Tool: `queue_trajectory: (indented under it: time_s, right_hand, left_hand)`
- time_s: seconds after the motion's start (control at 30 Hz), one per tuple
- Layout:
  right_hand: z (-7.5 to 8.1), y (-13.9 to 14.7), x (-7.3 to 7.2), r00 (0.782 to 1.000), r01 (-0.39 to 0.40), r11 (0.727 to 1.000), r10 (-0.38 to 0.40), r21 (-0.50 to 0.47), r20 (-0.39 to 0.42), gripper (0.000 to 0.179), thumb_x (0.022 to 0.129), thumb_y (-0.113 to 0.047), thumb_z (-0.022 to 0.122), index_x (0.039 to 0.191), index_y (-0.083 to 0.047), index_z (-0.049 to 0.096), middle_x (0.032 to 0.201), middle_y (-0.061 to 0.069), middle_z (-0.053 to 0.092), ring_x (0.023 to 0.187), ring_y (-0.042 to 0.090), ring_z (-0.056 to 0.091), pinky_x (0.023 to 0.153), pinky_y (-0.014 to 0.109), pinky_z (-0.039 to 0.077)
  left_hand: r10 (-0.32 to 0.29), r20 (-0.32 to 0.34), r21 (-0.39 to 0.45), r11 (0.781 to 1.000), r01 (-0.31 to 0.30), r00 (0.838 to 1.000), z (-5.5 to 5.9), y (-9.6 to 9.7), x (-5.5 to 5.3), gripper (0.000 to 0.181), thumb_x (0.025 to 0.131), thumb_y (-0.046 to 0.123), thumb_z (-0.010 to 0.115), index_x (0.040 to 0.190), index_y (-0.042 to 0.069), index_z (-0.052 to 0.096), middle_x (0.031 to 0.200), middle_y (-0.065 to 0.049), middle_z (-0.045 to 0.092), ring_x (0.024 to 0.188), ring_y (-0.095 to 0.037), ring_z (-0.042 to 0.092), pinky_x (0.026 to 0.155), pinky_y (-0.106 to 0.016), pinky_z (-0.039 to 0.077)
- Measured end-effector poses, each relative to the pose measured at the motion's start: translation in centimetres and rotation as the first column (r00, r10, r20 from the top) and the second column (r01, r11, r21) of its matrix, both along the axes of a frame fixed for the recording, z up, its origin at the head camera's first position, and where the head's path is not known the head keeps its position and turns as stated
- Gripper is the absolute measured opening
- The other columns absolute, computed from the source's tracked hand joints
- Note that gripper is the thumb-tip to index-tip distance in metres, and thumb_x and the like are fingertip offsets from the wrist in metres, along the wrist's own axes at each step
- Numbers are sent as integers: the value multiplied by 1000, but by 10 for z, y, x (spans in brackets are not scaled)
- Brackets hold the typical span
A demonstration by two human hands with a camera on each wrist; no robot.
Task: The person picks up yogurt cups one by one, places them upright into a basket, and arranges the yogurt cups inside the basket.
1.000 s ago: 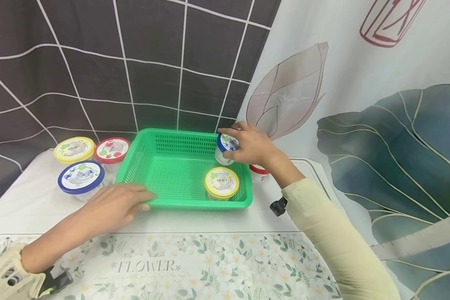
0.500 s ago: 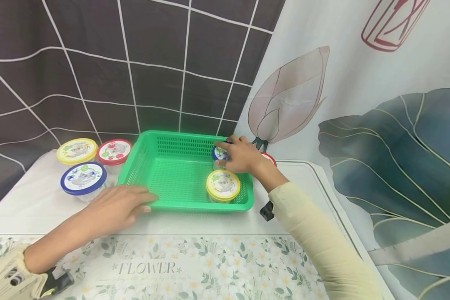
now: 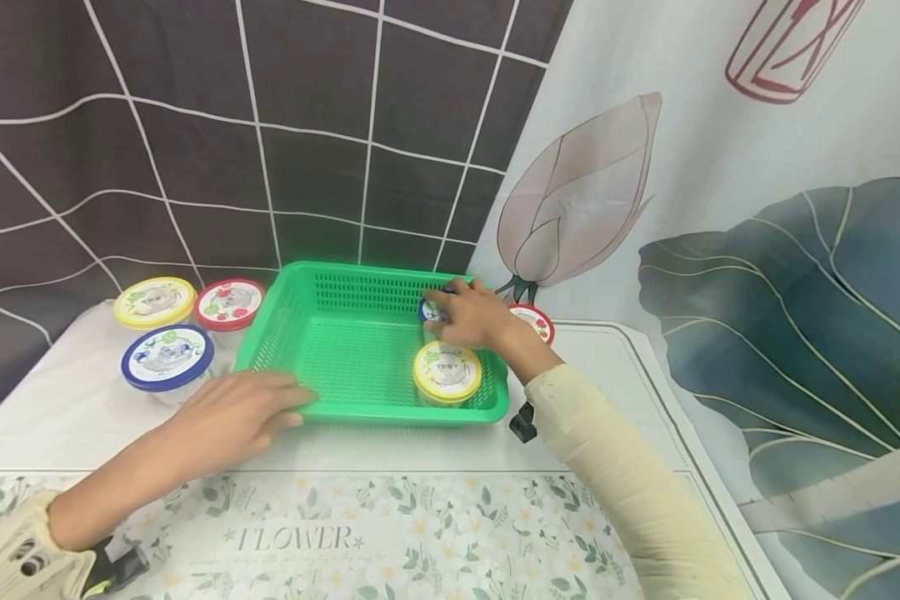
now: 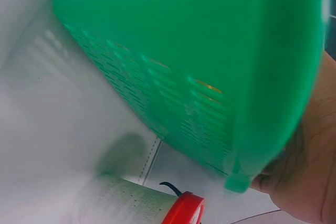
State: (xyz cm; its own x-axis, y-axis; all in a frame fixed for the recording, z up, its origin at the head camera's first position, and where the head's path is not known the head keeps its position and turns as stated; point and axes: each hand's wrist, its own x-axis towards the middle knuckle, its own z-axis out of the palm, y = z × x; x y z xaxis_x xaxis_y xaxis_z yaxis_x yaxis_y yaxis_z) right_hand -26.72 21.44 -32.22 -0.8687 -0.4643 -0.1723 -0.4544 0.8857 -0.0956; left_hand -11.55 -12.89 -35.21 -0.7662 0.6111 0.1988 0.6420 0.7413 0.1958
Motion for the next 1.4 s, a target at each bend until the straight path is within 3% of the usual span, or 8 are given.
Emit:
queue_trajectory:
  time_s: [0.2,0.57,0.9,1.4]
  right_hand:
    - [-3,-2,-1,1000,2,1000,-2,-9,19,69,112,-53,58,174,-24,46,180,21,40,160,52,41,128,77,39]
    - [-7,-1,-2,1000,-7,1000,7,-30,-2,70,109,-51,56,173,-24,48,177,18,45,160,50,43,126,75,42]
    - [-6,0,2,1000,-13,1000,13,-25,-4,72,108,-52,55,173,-23,48,176,19,45,158,50,44,131,73,36]
    - [-5,13,9,999,-41,998,39,-49,-38,68,110,-53,52,173,-26,48,181,20,39,165,50,34,135,76,27]
  left_hand:
    - [2,3,5,1000,-2,1000,-1,-1,1,26,104,16,80,129,15,82,116,-1,81,104,-27,78,90,-53,65]
    - [7,-8,4,1000,-7,1000,-1,0,1,26,102,15,81,129,15,83,114,0,80,103,-27,78,91,-53,65]
    - [9,-7,5,1000,-9,1000,0,2,1,27,102,15,81,129,15,82,118,-2,82,106,-29,79,94,-55,65]
    - [14,-7,0,1000,-14,1000,0,2,3,26,102,14,82,128,14,83,116,-3,81,104,-28,78,93,-55,65]
